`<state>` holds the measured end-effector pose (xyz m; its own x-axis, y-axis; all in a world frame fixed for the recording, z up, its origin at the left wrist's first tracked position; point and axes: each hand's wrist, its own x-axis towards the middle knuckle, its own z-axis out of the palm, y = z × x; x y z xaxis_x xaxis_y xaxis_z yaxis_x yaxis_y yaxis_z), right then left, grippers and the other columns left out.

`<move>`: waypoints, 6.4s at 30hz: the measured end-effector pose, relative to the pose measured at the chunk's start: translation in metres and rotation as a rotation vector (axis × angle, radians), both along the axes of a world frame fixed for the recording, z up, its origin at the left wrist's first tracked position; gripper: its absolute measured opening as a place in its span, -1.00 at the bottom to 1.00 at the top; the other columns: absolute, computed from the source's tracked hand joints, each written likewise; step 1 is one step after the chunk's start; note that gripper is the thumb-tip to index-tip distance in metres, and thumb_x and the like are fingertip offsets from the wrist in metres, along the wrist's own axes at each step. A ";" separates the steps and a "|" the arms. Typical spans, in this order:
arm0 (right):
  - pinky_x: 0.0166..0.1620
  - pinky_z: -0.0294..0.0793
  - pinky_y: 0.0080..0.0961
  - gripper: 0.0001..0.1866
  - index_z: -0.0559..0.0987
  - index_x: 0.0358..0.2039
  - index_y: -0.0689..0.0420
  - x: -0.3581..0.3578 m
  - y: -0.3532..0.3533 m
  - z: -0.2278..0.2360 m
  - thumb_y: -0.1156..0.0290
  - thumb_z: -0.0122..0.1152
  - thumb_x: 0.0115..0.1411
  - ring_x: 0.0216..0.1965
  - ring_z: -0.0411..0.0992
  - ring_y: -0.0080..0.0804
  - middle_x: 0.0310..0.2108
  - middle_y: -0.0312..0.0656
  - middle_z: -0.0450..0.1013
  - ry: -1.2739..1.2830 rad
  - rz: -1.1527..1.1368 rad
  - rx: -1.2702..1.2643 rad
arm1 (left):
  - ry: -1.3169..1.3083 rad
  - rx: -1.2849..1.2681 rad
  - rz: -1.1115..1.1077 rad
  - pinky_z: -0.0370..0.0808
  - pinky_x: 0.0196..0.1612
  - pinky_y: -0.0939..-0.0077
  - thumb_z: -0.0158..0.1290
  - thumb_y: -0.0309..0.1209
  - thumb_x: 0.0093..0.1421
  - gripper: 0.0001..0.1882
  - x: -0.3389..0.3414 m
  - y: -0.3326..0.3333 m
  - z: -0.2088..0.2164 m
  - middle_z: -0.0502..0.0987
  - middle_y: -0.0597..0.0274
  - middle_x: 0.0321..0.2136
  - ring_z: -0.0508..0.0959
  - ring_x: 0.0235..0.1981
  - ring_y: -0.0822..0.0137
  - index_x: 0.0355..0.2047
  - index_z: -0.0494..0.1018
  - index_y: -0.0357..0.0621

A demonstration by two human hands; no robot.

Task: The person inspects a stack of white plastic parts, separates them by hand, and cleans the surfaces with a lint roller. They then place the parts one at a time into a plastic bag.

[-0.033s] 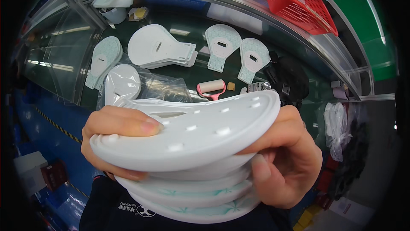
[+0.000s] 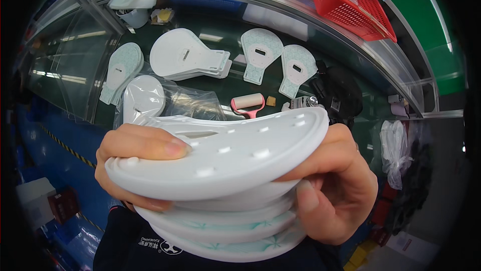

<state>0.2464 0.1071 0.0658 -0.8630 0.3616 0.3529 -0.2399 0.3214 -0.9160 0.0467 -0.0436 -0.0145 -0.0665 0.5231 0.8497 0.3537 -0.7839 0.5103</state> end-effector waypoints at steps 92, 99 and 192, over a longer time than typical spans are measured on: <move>-0.54 0.42 -0.65 -0.59 0.61 -0.49 0.29 0.006 0.071 0.038 0.19 -0.01 0.21 -0.63 0.46 -0.51 -0.59 -0.14 0.52 -0.096 0.358 0.205 | -0.151 -0.086 0.540 0.44 -0.38 0.53 0.29 -0.19 -0.14 -0.60 0.013 -0.003 -0.014 0.49 -0.02 -0.38 0.52 -0.43 0.26 -0.34 0.50 -0.15; -0.69 0.09 -0.72 -0.50 0.62 -0.48 0.25 0.003 0.089 0.037 0.22 -0.24 0.31 -0.79 0.13 -0.73 -0.82 -0.34 0.33 -0.460 0.096 0.054 | -0.179 -0.130 0.532 0.43 -0.41 0.54 0.30 -0.21 -0.17 -0.58 0.009 -0.012 -0.008 0.49 0.01 -0.42 0.51 -0.46 0.27 -0.32 0.50 -0.15; 0.19 -0.20 0.38 -0.53 0.17 0.19 -0.29 -0.072 0.079 -0.114 0.00 -0.33 0.28 0.02 0.34 -0.25 -0.09 -0.06 0.38 0.673 0.318 -1.095 | 0.017 -0.085 0.601 0.42 -0.31 0.47 0.21 -0.41 -0.09 -0.55 0.035 0.071 0.026 0.53 0.10 -0.30 0.53 -0.34 0.25 -0.18 0.37 -0.30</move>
<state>0.1744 0.1856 -0.0484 -0.7351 0.5475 0.3998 -0.6734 -0.6578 -0.3373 0.0815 0.0272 0.0117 -0.3576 0.4644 0.8102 0.7306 -0.4012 0.5524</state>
